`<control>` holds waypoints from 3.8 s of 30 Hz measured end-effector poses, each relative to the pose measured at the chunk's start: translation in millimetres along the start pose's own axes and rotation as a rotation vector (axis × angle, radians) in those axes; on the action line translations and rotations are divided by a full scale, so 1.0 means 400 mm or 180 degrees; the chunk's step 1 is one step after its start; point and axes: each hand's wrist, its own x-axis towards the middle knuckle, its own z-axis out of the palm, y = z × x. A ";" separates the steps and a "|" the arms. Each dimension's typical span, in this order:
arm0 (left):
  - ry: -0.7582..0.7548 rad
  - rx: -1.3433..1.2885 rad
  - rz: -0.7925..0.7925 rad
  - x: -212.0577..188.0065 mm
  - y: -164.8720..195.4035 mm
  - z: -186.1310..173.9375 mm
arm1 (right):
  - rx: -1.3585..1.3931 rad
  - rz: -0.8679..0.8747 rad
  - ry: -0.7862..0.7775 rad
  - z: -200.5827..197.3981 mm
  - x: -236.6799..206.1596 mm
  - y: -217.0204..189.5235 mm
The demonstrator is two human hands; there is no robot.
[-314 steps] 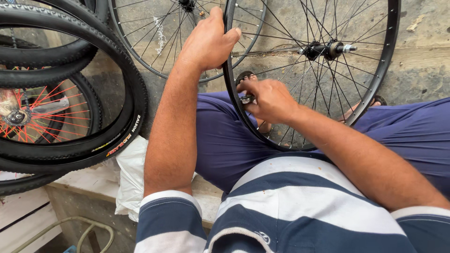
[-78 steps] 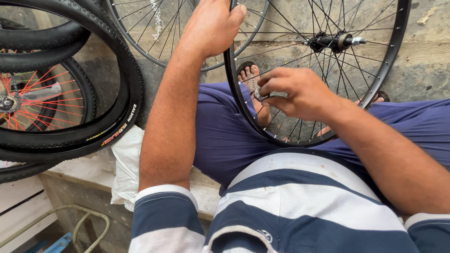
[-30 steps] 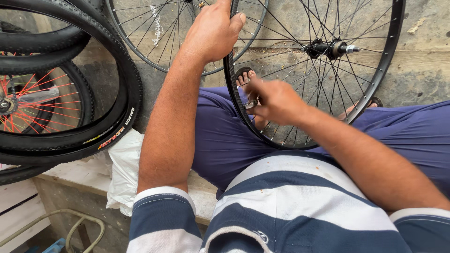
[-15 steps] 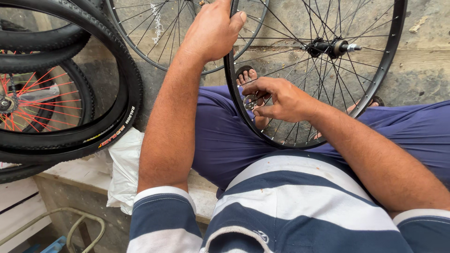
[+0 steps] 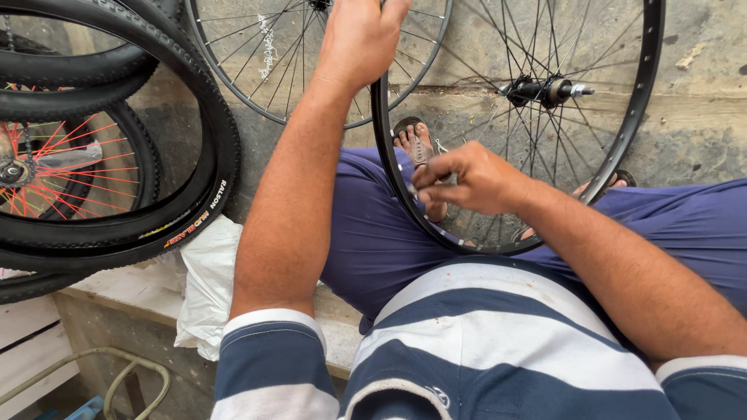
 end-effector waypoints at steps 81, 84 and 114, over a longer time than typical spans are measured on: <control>-0.0898 0.0469 -0.0240 -0.046 -0.019 -0.009 | -0.0313 -0.0438 0.0474 -0.008 0.045 0.012; -0.0915 0.0486 -0.0233 -0.045 -0.020 -0.006 | -0.0049 -0.0387 0.0399 -0.019 0.041 0.013; -0.0860 0.0368 -0.0294 -0.038 0.007 -0.027 | -0.1167 -0.0665 0.0952 -0.026 -0.004 -0.003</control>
